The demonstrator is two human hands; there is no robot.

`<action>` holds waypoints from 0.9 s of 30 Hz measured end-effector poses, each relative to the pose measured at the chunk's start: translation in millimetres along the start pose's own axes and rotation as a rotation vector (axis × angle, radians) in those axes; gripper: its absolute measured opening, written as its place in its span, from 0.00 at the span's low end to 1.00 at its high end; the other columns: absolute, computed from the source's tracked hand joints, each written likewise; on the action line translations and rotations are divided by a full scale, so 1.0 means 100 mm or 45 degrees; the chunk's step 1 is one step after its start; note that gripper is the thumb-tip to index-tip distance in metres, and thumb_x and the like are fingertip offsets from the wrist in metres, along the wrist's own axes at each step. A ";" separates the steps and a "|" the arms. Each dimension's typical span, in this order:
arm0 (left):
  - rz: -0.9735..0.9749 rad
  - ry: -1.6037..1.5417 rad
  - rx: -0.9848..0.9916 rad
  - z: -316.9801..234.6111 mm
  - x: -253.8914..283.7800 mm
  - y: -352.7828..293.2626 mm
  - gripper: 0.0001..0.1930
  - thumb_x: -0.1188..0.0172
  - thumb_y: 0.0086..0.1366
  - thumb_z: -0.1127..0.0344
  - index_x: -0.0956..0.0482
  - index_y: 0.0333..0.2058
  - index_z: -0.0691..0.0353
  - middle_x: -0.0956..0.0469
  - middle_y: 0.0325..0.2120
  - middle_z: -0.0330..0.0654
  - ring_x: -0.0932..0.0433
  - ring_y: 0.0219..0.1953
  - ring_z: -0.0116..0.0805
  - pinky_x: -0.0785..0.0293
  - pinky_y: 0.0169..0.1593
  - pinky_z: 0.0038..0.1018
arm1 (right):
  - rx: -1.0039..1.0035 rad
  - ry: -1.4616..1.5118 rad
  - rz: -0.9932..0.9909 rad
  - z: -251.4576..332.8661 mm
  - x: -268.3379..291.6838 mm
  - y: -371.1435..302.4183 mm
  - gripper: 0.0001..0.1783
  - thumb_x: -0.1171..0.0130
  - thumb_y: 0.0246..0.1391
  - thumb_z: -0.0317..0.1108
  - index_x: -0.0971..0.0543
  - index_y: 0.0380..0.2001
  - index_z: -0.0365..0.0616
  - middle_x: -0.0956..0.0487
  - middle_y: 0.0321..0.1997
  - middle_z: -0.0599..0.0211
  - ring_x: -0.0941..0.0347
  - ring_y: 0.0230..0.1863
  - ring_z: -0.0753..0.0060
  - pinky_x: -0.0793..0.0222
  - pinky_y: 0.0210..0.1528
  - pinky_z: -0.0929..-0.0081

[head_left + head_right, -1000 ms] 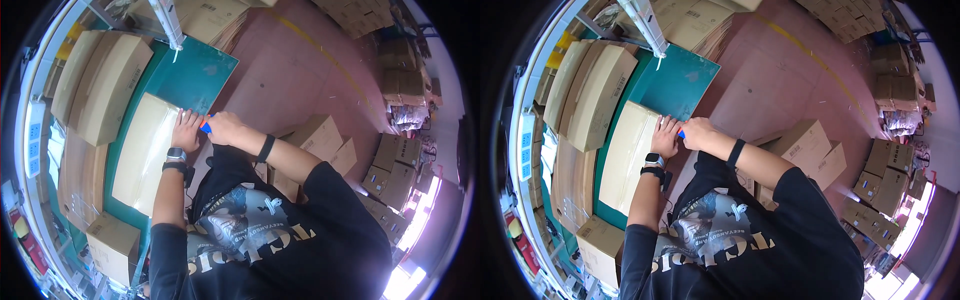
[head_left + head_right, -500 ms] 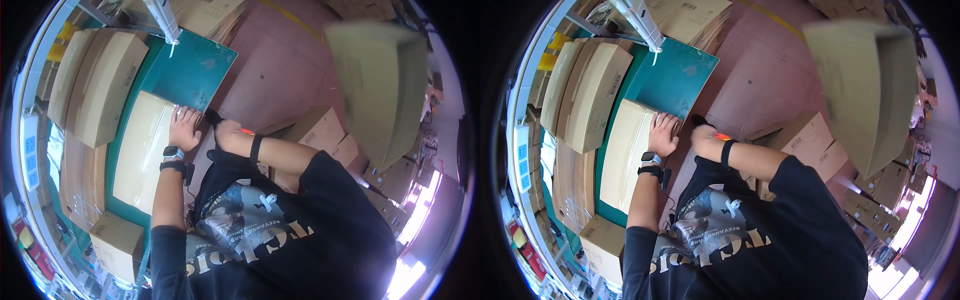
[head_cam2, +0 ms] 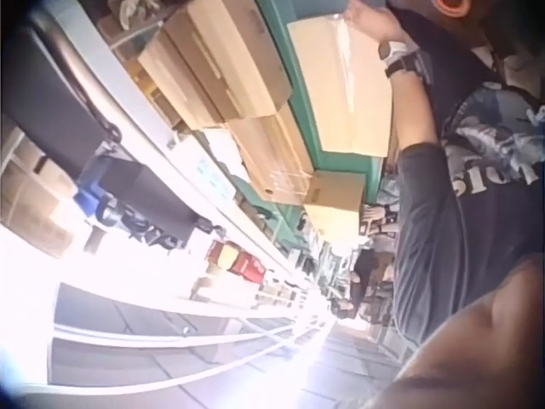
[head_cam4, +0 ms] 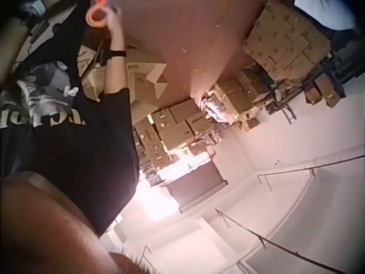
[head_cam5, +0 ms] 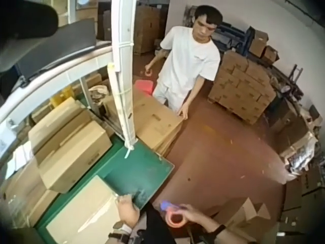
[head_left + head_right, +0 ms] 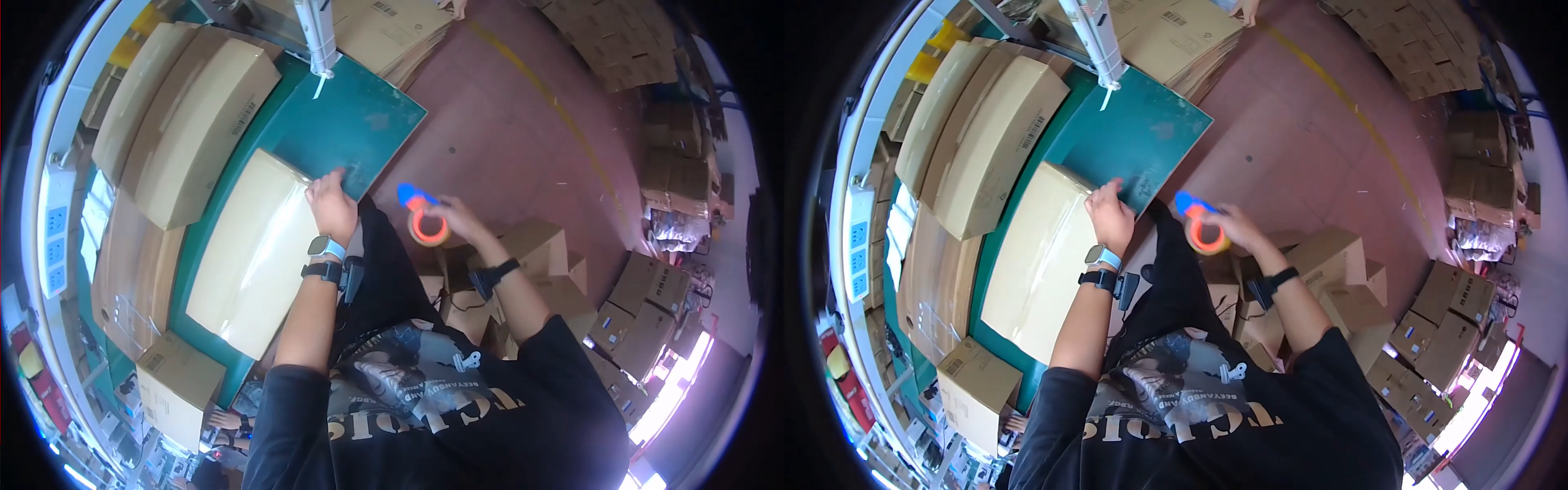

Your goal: The person seals cardboard boxes with a tape dispenser, places small product boxes into a larger box, and folds a flat cardboard piece into a new box before sealing its bottom.

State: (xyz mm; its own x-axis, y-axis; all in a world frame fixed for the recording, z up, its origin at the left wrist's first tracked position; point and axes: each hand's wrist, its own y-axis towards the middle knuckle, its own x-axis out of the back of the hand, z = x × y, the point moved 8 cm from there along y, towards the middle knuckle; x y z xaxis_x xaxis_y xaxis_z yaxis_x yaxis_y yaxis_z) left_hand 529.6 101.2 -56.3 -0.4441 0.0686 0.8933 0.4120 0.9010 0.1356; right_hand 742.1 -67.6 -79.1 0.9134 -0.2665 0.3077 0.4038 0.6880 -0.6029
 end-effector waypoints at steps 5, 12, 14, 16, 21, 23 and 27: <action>0.283 -0.801 0.158 0.29 0.25 -0.88 0.08 0.49 0.65 0.78 0.19 0.34 0.66 0.19 0.26 0.47 0.19 0.29 0.37 0.24 0.35 0.30 | 0.347 0.779 0.566 1.19 -1.29 0.98 0.20 0.40 0.56 0.38 0.22 0.49 0.39 0.19 0.41 0.67 0.25 0.39 0.79 0.30 0.44 0.79; 0.431 -1.532 1.681 1.25 0.12 -2.52 0.22 0.43 0.69 0.54 0.26 0.52 0.67 0.21 0.45 0.51 0.17 0.38 0.42 0.21 0.45 0.34 | 0.499 0.613 0.752 1.98 -2.80 1.88 0.18 0.42 0.56 0.35 0.22 0.48 0.38 0.19 0.41 0.69 0.24 0.42 0.79 0.28 0.48 0.79; -0.108 -1.704 1.714 1.71 0.21 -2.96 0.28 0.45 0.69 0.49 0.31 0.57 0.67 0.24 0.50 0.52 0.18 0.39 0.43 0.20 0.45 0.36 | 0.397 0.642 0.862 2.08 -3.03 1.54 0.17 0.39 0.54 0.37 0.20 0.45 0.39 0.19 0.39 0.67 0.24 0.40 0.76 0.29 0.46 0.77; -0.355 -1.835 1.685 1.82 0.18 -3.00 0.31 0.45 0.69 0.47 0.33 0.59 0.67 0.26 0.52 0.53 0.18 0.40 0.44 0.20 0.45 0.37 | 0.448 0.571 0.912 1.85 -2.72 1.33 0.19 0.39 0.54 0.38 0.21 0.47 0.39 0.19 0.41 0.67 0.24 0.42 0.76 0.28 0.47 0.74; -0.312 -1.040 1.918 2.96 0.74 -3.38 0.34 0.48 0.68 0.40 0.26 0.48 0.74 0.21 0.40 0.53 0.19 0.41 0.37 0.23 0.46 0.30 | 0.205 0.176 1.059 0.51 -2.09 -0.09 0.20 0.41 0.54 0.40 0.20 0.46 0.40 0.18 0.43 0.64 0.22 0.44 0.74 0.27 0.50 0.71; -0.169 -0.452 1.816 3.16 1.16 -2.85 0.38 0.50 0.67 0.35 0.25 0.45 0.77 0.20 0.39 0.58 0.18 0.42 0.45 0.24 0.46 0.32 | -0.231 0.188 1.374 -0.17 -2.08 -0.72 0.20 0.40 0.53 0.38 0.20 0.47 0.41 0.18 0.39 0.66 0.21 0.36 0.77 0.24 0.42 0.75; -0.162 0.181 1.405 2.80 1.28 -1.69 0.41 0.52 0.66 0.36 0.31 0.55 0.76 0.27 0.51 0.66 0.29 0.55 0.62 0.41 0.62 0.55 | -0.446 0.452 1.503 -0.31 -2.37 -1.40 0.26 0.39 0.52 0.35 0.25 0.55 0.38 0.20 0.34 0.68 0.22 0.32 0.77 0.25 0.37 0.78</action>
State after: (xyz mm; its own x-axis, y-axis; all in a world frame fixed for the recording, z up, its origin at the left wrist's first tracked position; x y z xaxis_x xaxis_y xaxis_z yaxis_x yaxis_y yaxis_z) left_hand 180.2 77.8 -85.2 -0.3085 -0.0372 0.9505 -0.5925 0.7893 -0.1614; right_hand 470.6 -121.4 -90.5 0.6665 0.1794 -0.7236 -0.7147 0.4301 -0.5516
